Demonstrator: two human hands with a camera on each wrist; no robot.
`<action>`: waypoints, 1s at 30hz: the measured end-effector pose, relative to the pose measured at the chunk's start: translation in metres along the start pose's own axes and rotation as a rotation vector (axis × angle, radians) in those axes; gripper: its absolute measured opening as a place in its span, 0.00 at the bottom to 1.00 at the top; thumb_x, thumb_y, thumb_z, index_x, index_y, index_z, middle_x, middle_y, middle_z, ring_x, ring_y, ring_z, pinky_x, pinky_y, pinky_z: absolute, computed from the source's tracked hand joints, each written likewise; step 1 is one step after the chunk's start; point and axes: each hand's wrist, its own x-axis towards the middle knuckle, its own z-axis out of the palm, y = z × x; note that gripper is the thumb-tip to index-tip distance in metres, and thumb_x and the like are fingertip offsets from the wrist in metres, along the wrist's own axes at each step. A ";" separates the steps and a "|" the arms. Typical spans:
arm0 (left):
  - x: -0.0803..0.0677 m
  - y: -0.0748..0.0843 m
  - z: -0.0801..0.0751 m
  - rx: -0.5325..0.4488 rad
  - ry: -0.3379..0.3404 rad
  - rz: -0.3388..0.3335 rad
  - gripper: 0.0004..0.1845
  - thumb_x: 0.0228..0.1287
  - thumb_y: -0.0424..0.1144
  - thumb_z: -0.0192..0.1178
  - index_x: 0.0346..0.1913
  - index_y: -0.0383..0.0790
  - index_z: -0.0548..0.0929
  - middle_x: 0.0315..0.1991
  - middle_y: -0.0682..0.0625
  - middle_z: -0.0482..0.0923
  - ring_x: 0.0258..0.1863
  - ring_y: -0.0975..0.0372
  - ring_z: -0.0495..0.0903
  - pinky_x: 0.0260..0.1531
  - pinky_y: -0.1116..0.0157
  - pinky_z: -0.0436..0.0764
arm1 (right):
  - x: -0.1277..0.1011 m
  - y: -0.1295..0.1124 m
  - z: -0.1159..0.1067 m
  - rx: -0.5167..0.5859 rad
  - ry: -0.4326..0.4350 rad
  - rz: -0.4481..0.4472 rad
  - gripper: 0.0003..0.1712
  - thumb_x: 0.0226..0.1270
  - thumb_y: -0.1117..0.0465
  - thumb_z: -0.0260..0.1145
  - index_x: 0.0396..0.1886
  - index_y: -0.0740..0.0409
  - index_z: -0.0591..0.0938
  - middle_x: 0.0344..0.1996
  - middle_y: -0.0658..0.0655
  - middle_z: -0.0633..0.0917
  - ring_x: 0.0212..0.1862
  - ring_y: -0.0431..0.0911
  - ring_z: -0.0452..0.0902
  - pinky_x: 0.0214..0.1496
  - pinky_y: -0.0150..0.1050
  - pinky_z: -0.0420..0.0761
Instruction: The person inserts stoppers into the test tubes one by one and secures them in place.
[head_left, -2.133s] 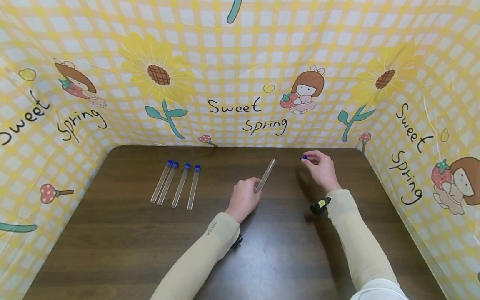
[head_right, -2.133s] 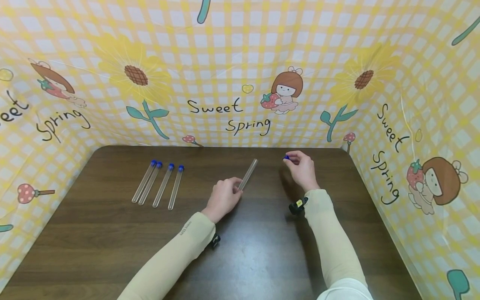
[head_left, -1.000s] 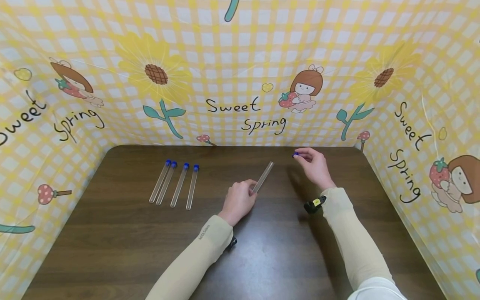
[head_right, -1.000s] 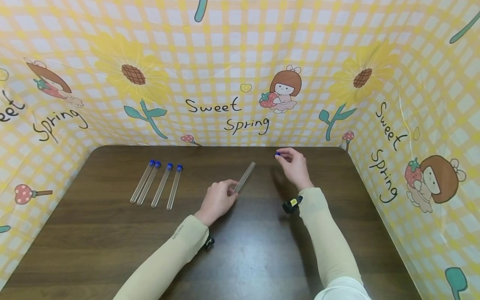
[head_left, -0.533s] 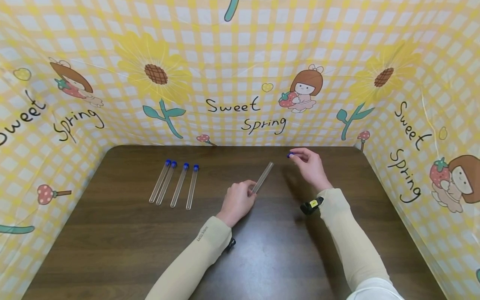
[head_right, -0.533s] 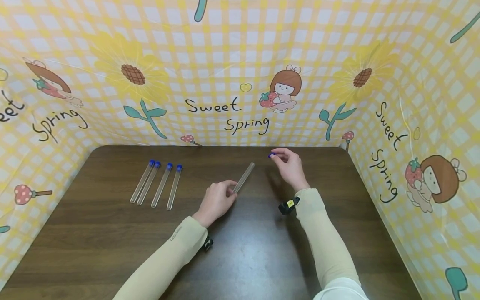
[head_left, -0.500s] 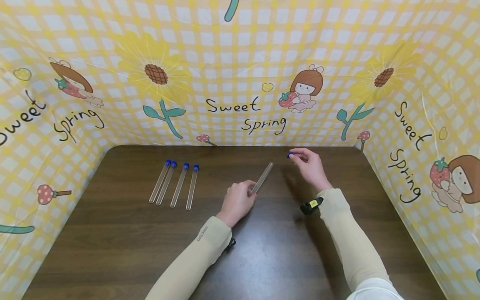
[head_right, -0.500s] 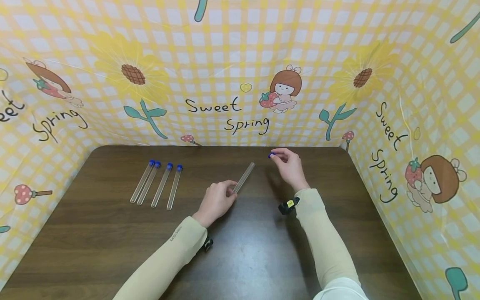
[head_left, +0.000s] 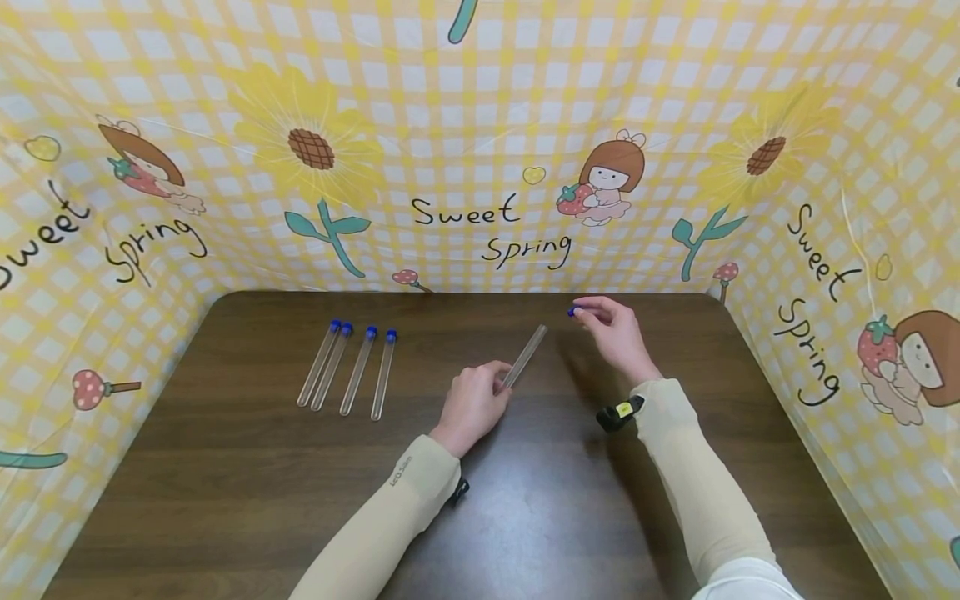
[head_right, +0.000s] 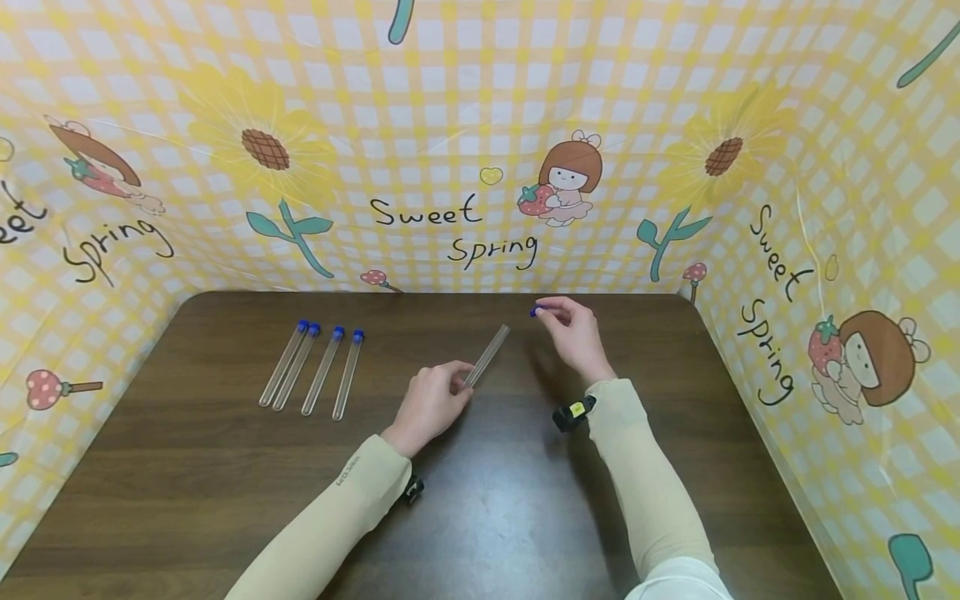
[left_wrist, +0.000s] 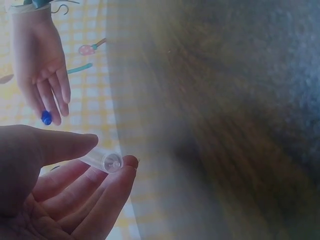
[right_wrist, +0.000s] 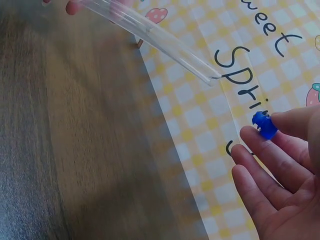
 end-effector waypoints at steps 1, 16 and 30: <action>0.000 0.000 0.000 -0.001 0.001 0.003 0.17 0.62 0.32 0.71 0.54 0.40 0.87 0.30 0.53 0.85 0.27 0.62 0.81 0.28 0.61 0.80 | 0.000 0.000 0.000 0.002 -0.004 0.000 0.16 0.77 0.57 0.64 0.57 0.62 0.83 0.48 0.63 0.87 0.52 0.55 0.83 0.58 0.55 0.77; -0.002 0.002 -0.001 0.006 -0.007 0.001 0.17 0.63 0.32 0.71 0.55 0.41 0.86 0.31 0.53 0.84 0.26 0.63 0.80 0.28 0.62 0.79 | -0.004 -0.005 0.010 0.018 -0.031 -0.033 0.16 0.76 0.60 0.64 0.56 0.65 0.84 0.46 0.63 0.88 0.54 0.62 0.82 0.58 0.57 0.77; -0.002 0.004 -0.001 -0.001 -0.008 0.030 0.17 0.63 0.32 0.71 0.55 0.40 0.86 0.31 0.53 0.84 0.25 0.64 0.79 0.26 0.63 0.78 | -0.004 -0.004 0.016 0.057 -0.076 -0.023 0.17 0.77 0.66 0.62 0.59 0.71 0.81 0.49 0.70 0.86 0.56 0.65 0.80 0.59 0.55 0.77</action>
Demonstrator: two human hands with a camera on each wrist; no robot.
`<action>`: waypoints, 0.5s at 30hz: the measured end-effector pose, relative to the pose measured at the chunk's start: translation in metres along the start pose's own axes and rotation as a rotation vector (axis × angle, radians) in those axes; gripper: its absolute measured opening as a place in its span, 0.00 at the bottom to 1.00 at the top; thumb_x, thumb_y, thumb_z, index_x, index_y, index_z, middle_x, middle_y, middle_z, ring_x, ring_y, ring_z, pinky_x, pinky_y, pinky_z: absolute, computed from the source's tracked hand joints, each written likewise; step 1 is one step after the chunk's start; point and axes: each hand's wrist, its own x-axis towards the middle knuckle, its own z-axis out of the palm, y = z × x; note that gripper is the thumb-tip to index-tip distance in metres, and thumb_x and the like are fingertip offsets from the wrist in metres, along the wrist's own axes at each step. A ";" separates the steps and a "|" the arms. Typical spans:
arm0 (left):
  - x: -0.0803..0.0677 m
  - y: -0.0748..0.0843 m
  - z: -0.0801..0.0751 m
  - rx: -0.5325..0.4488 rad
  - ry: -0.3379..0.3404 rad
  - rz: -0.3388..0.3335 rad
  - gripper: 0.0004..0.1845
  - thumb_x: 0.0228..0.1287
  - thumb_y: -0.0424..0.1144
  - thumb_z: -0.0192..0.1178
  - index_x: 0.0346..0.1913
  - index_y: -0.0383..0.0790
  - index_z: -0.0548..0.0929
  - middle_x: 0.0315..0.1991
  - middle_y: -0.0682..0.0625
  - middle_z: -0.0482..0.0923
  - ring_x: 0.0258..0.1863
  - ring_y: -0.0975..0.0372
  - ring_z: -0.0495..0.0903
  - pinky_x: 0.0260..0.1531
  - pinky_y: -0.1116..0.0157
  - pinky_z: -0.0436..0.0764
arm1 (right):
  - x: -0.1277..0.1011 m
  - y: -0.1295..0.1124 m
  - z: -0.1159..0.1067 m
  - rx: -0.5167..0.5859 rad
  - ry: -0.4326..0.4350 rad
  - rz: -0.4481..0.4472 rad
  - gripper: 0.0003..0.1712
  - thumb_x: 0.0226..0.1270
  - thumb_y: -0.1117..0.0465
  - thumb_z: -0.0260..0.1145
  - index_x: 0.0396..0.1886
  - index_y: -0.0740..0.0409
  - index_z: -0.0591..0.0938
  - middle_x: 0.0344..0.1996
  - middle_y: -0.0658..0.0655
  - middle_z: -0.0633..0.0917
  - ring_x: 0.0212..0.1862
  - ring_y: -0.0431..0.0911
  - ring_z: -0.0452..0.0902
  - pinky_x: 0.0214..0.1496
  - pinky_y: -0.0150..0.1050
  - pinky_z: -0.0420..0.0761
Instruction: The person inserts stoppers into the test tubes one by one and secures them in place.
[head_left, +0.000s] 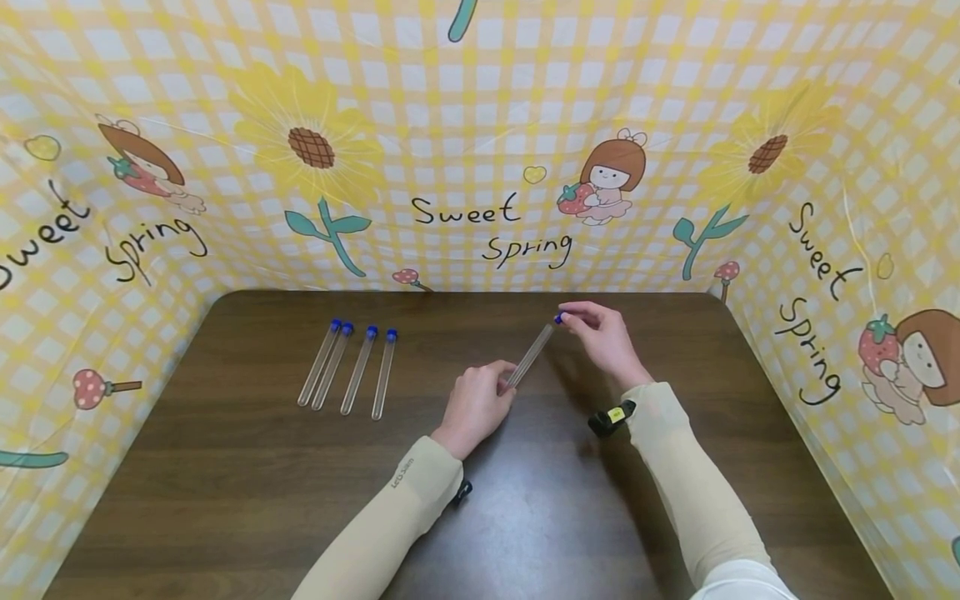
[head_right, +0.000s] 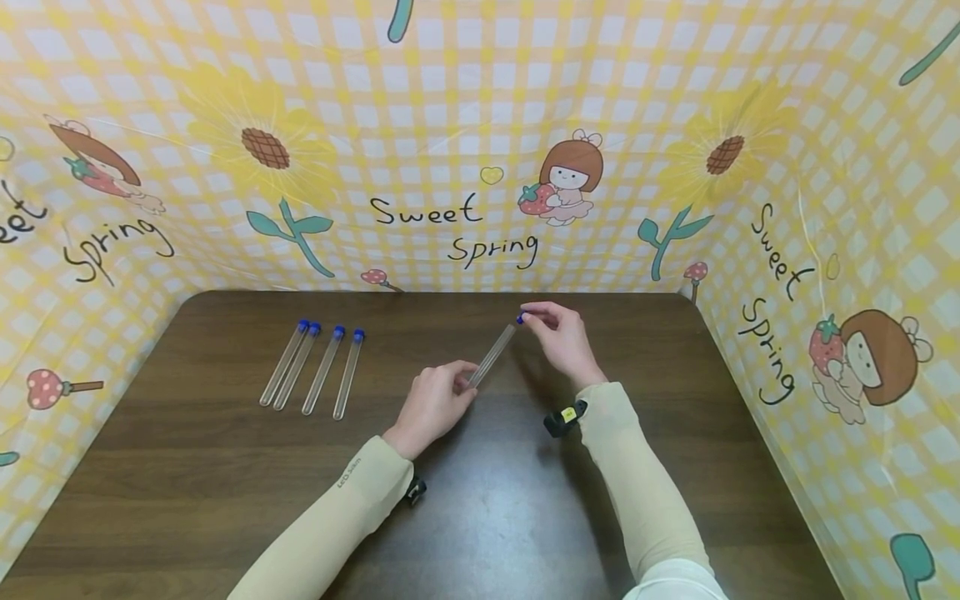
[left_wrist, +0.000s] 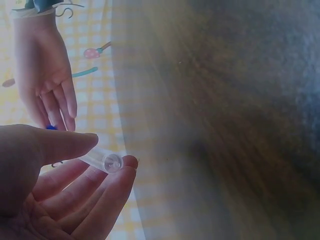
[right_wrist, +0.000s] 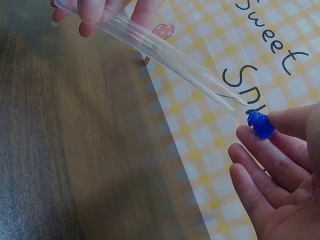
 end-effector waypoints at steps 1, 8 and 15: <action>0.000 0.000 0.000 -0.001 0.001 0.000 0.17 0.63 0.32 0.71 0.55 0.41 0.86 0.31 0.53 0.84 0.25 0.64 0.79 0.27 0.63 0.78 | 0.000 0.000 0.001 0.000 -0.001 -0.001 0.17 0.77 0.66 0.62 0.59 0.71 0.81 0.49 0.70 0.86 0.56 0.65 0.80 0.59 0.55 0.77; 0.000 0.001 -0.001 -0.004 0.002 0.001 0.17 0.63 0.33 0.71 0.56 0.41 0.86 0.32 0.52 0.84 0.25 0.64 0.79 0.28 0.63 0.79 | -0.001 -0.002 0.005 0.014 0.018 -0.012 0.16 0.77 0.63 0.63 0.57 0.67 0.83 0.48 0.66 0.87 0.54 0.61 0.82 0.58 0.52 0.78; 0.001 0.002 -0.002 -0.012 -0.005 -0.008 0.17 0.64 0.33 0.71 0.56 0.40 0.86 0.32 0.52 0.84 0.25 0.64 0.78 0.27 0.63 0.78 | -0.002 -0.004 0.008 0.030 0.014 -0.015 0.16 0.77 0.62 0.64 0.57 0.66 0.84 0.48 0.65 0.87 0.53 0.60 0.82 0.58 0.55 0.78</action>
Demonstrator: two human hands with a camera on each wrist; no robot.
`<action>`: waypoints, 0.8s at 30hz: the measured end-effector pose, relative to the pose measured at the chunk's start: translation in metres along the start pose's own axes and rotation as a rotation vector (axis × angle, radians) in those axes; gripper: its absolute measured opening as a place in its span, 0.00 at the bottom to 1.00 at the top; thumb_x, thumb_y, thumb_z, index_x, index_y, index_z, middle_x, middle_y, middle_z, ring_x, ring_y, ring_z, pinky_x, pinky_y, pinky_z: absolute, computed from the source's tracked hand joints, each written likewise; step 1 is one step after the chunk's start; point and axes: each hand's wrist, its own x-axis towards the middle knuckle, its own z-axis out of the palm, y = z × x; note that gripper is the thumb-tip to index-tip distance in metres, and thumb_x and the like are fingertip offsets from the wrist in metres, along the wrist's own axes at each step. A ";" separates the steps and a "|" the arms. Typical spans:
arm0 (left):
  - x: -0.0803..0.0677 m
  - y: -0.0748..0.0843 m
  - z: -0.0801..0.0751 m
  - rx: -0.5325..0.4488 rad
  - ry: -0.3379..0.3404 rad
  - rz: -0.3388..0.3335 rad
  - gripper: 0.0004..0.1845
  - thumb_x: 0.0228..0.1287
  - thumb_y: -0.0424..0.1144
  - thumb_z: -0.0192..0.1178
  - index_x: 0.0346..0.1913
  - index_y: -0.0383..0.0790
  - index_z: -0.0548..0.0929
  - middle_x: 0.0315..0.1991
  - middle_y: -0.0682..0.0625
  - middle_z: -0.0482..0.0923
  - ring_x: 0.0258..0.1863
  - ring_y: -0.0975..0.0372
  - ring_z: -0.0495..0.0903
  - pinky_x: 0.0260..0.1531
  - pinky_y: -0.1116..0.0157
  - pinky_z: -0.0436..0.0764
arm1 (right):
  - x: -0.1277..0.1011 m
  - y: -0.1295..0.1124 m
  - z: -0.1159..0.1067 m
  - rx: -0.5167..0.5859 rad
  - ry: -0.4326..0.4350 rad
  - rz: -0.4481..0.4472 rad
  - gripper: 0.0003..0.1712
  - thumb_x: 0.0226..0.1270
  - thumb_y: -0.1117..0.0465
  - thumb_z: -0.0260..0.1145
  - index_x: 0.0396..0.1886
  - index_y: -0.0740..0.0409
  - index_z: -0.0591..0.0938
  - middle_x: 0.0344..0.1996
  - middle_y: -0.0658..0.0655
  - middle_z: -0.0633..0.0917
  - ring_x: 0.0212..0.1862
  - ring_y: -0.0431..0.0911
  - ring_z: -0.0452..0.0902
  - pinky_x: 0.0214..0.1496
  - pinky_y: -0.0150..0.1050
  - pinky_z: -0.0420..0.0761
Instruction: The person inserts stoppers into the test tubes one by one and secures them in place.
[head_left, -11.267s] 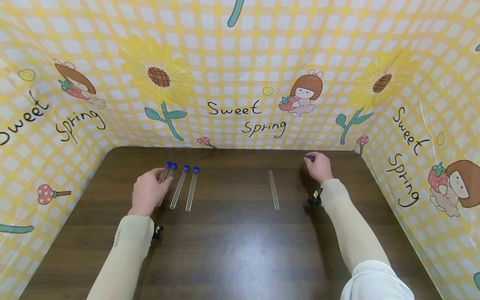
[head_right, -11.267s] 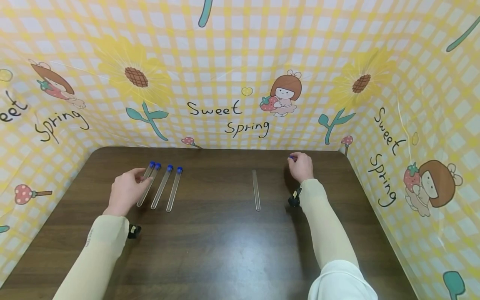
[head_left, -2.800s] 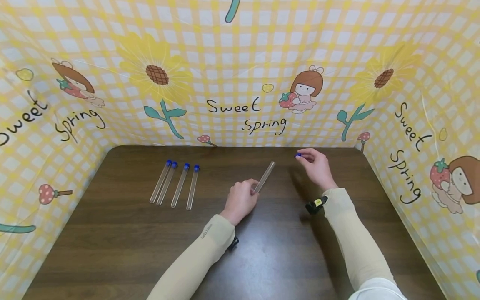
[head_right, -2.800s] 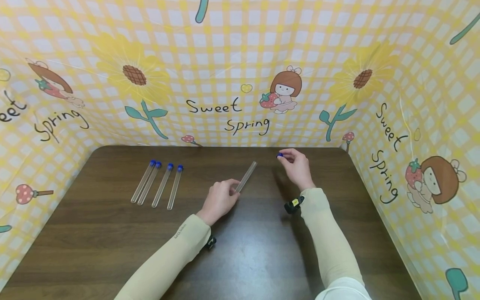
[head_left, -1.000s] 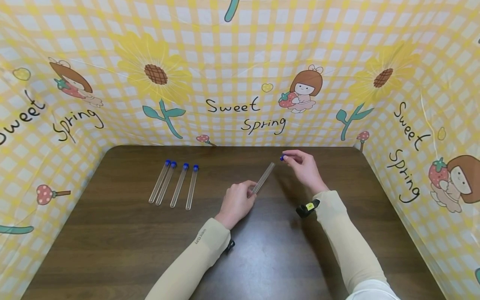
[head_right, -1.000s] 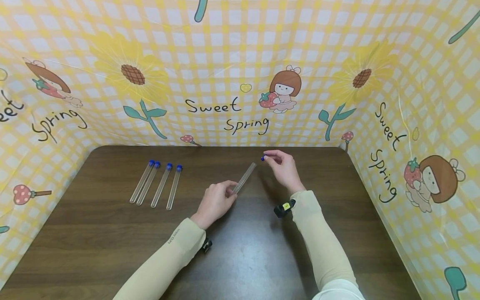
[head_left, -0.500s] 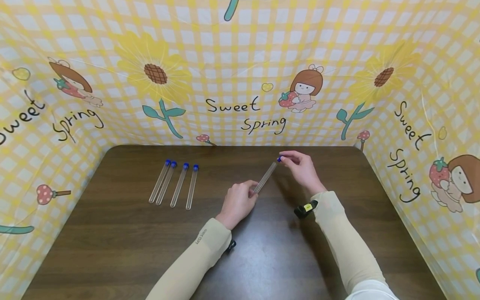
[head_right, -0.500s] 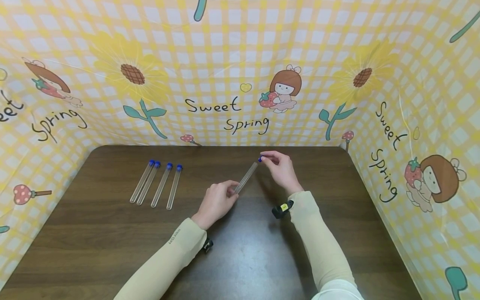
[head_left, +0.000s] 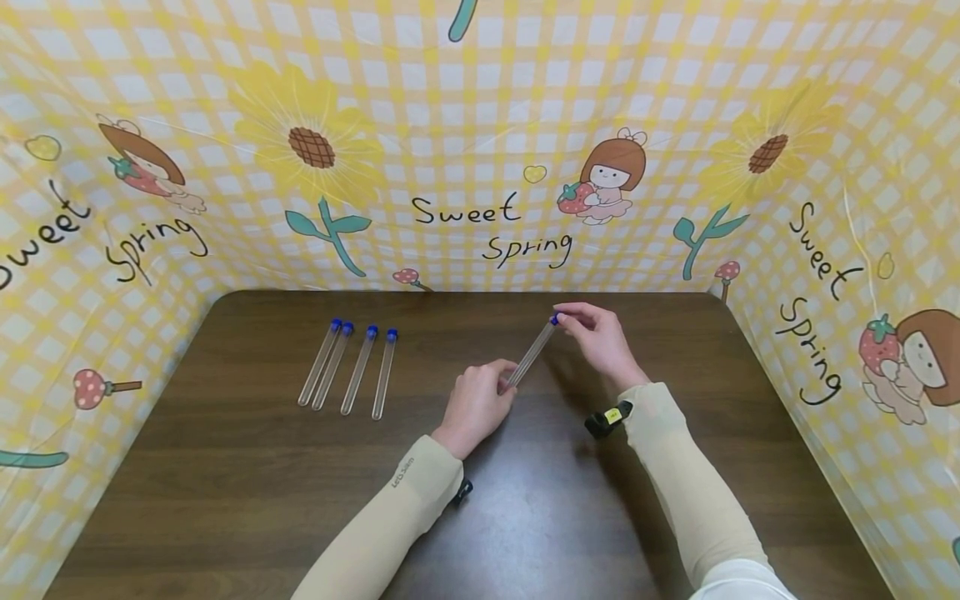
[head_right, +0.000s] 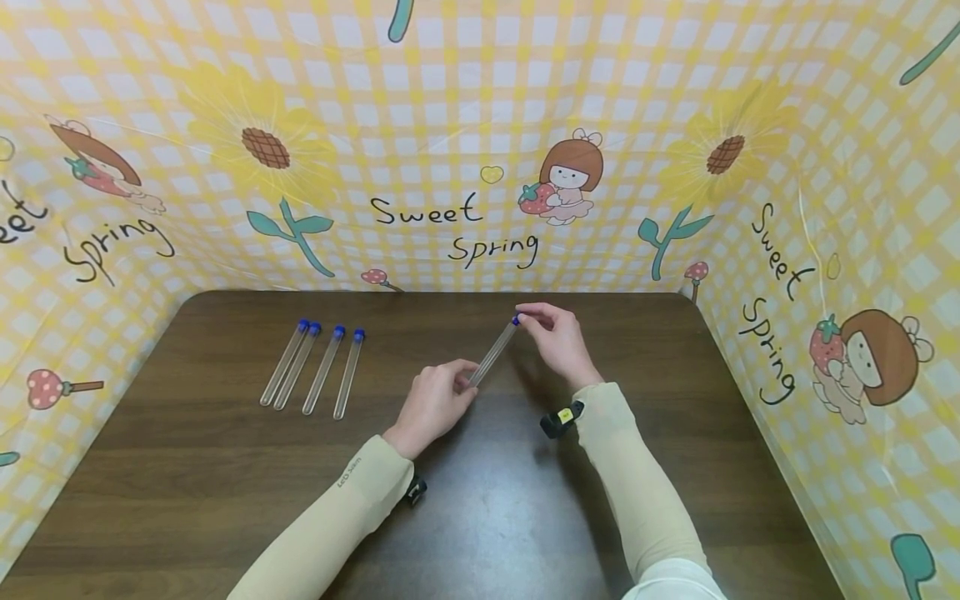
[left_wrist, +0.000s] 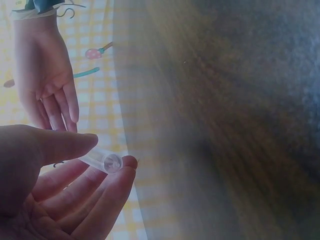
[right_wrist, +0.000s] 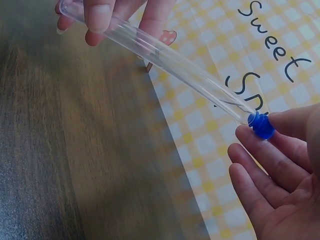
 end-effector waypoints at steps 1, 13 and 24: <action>0.000 0.000 0.000 -0.001 -0.001 -0.002 0.17 0.64 0.33 0.71 0.56 0.41 0.86 0.32 0.52 0.84 0.24 0.64 0.78 0.27 0.63 0.78 | 0.000 0.000 0.000 -0.007 -0.001 0.001 0.16 0.77 0.62 0.63 0.58 0.65 0.84 0.48 0.64 0.87 0.53 0.58 0.83 0.58 0.55 0.78; 0.002 0.002 -0.001 -0.017 -0.009 -0.021 0.17 0.64 0.33 0.71 0.56 0.41 0.86 0.32 0.51 0.85 0.23 0.65 0.77 0.26 0.64 0.77 | -0.002 0.000 0.000 -0.017 -0.024 0.029 0.18 0.77 0.59 0.64 0.60 0.61 0.84 0.49 0.61 0.88 0.53 0.59 0.83 0.60 0.58 0.76; 0.001 0.001 0.001 -0.028 -0.006 -0.013 0.17 0.64 0.33 0.71 0.56 0.40 0.86 0.32 0.52 0.85 0.23 0.65 0.77 0.25 0.64 0.77 | -0.005 0.004 0.008 0.012 -0.004 0.051 0.18 0.76 0.58 0.65 0.61 0.59 0.84 0.49 0.60 0.88 0.55 0.58 0.82 0.61 0.57 0.75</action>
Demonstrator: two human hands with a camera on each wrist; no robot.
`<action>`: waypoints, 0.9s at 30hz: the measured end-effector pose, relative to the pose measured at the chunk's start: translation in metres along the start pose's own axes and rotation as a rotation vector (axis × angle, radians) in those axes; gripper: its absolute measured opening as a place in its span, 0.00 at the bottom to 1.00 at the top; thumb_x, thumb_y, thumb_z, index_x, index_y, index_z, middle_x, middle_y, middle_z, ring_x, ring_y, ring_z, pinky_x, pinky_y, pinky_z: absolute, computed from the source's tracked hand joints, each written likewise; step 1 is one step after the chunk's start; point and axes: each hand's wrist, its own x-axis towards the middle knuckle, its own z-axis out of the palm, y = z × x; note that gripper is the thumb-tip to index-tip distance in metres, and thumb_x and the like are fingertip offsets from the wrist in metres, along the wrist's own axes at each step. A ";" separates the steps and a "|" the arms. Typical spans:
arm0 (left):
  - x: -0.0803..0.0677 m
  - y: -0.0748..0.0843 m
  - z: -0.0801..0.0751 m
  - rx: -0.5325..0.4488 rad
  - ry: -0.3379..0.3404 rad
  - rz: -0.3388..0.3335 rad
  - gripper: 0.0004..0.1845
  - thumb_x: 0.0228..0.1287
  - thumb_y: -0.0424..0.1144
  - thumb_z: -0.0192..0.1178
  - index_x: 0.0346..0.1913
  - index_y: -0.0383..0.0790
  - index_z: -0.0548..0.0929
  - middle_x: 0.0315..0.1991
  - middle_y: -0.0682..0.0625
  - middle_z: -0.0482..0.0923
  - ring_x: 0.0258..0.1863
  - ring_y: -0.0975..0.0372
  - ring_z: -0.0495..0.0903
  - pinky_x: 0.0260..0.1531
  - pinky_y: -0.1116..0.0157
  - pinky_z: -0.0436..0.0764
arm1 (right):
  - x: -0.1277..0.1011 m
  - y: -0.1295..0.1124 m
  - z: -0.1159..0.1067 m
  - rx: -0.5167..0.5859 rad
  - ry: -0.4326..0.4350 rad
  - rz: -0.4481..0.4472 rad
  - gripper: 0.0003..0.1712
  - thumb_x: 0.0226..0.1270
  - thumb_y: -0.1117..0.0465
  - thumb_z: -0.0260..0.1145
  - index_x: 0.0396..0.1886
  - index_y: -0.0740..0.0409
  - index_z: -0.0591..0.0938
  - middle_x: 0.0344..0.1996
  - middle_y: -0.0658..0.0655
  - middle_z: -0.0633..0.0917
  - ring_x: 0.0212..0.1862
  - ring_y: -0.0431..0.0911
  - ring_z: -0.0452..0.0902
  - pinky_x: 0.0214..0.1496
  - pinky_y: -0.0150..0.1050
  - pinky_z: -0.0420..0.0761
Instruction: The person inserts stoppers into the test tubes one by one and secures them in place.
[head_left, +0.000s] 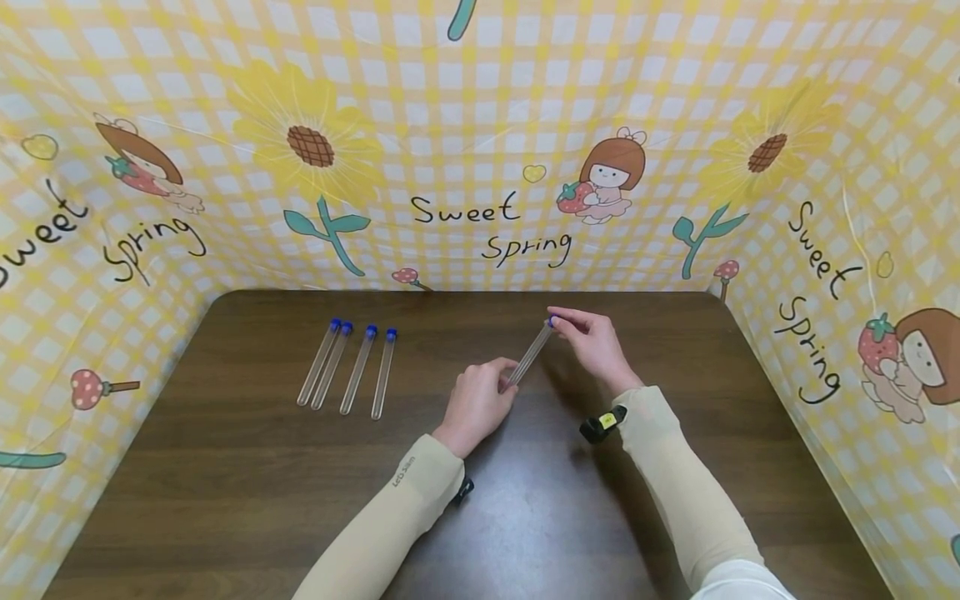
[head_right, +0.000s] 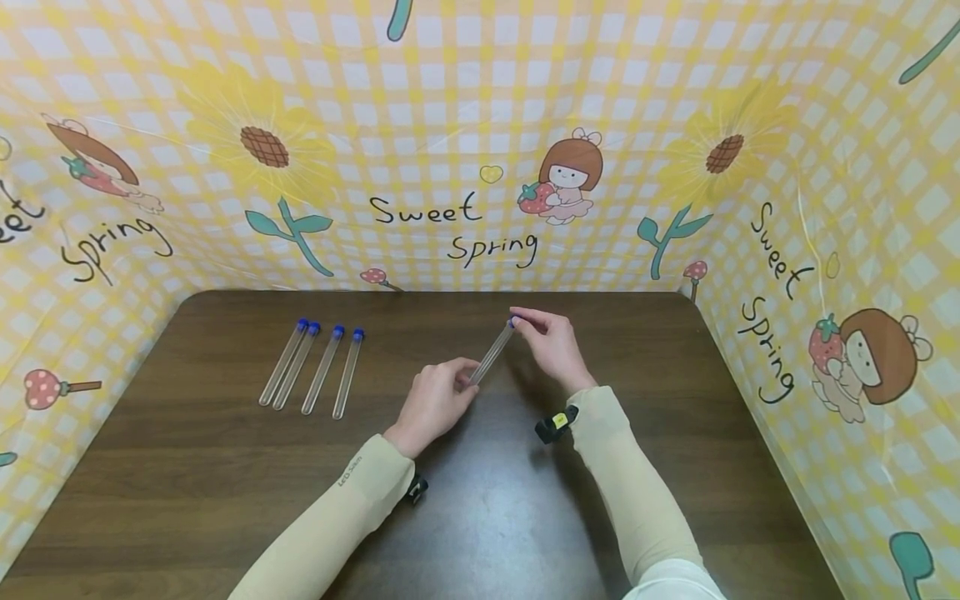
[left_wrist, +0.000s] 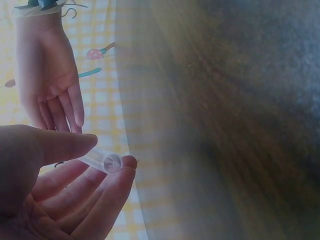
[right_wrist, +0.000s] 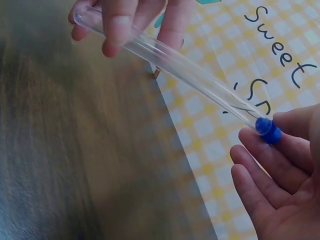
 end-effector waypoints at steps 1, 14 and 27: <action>0.000 0.000 0.000 -0.001 -0.001 0.000 0.17 0.64 0.33 0.71 0.56 0.40 0.86 0.32 0.51 0.85 0.23 0.65 0.78 0.26 0.64 0.77 | 0.000 0.000 0.001 -0.001 0.003 0.001 0.19 0.75 0.58 0.66 0.61 0.59 0.84 0.50 0.59 0.88 0.54 0.56 0.83 0.60 0.56 0.76; 0.001 0.001 0.000 -0.002 0.005 0.017 0.17 0.63 0.32 0.71 0.55 0.39 0.86 0.30 0.52 0.85 0.23 0.64 0.79 0.26 0.63 0.78 | -0.003 0.006 0.015 0.004 0.039 -0.005 0.22 0.73 0.55 0.69 0.64 0.55 0.83 0.51 0.56 0.87 0.55 0.48 0.83 0.59 0.46 0.78; 0.003 0.002 0.000 -0.006 0.008 0.018 0.17 0.63 0.32 0.71 0.55 0.38 0.85 0.30 0.52 0.85 0.23 0.65 0.79 0.26 0.63 0.79 | -0.003 0.005 0.019 0.008 0.038 -0.008 0.24 0.72 0.57 0.70 0.66 0.55 0.81 0.49 0.57 0.88 0.51 0.51 0.83 0.57 0.48 0.79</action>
